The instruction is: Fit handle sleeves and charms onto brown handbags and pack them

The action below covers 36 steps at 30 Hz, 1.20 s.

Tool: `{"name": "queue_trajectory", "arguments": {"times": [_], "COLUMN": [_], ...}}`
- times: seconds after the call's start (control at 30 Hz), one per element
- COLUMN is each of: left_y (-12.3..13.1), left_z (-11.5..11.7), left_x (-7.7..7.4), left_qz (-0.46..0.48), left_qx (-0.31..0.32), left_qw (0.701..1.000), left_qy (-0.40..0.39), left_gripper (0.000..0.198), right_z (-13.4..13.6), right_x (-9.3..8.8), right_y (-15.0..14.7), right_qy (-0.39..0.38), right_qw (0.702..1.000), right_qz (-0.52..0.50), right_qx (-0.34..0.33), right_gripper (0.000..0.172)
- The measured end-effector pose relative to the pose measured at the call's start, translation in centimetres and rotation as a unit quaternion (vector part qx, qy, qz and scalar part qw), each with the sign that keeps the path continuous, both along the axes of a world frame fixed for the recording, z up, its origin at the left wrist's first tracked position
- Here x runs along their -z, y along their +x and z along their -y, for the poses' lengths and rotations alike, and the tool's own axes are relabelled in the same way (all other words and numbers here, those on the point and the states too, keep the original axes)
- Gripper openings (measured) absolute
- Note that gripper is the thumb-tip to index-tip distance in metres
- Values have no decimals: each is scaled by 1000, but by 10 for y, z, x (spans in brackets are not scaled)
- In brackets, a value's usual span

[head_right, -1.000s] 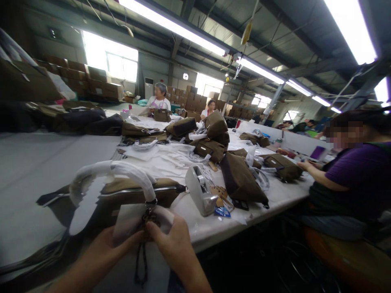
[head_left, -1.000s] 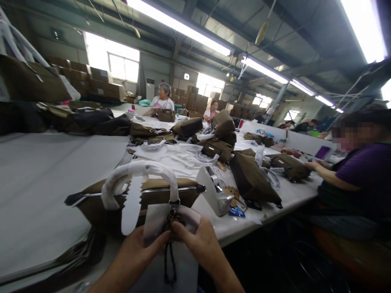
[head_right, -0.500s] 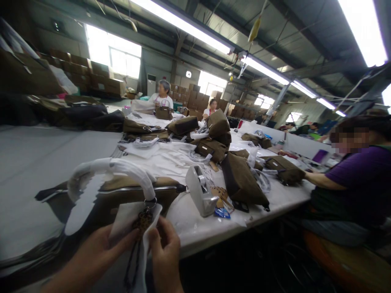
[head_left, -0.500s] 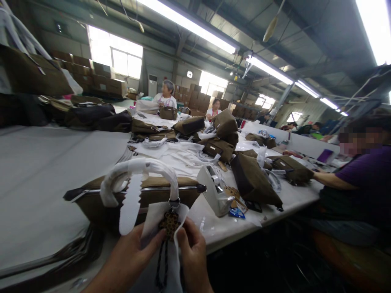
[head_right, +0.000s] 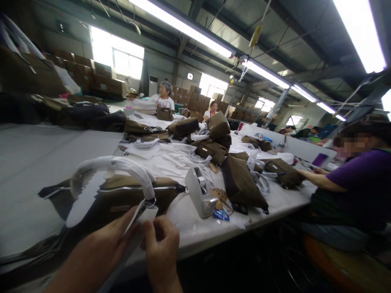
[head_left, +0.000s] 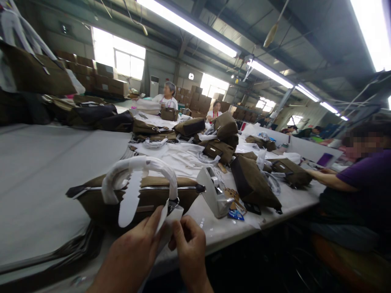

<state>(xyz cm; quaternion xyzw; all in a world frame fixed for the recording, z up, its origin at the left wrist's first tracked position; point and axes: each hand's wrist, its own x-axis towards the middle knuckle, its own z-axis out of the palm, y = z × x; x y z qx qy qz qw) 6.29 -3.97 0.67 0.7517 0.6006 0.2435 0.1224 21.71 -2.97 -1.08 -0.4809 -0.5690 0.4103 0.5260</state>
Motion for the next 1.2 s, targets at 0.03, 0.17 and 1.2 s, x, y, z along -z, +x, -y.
{"name": "queue_trajectory", "arguments": {"times": [0.03, 0.17, 1.2], "left_y": [0, -3, -36], "left_z": [0, 0, 6], "left_x": [-1, -2, -7], "left_qz": [-25, -64, 204], "left_qx": [-11, -33, -52], "left_qw": [999, 988, 976], "left_qy": [22, 140, 62], "left_gripper": [56, 47, 36], "right_z": [-2, -8, -8], "right_x": [1, 10, 5], "right_y": [-1, -9, 9], "right_qy": [14, 60, -47], "right_qw": [999, 993, 994], "right_qz": [23, 83, -81], "right_qx": [20, 63, -60], "right_gripper": [44, 41, 46]}}
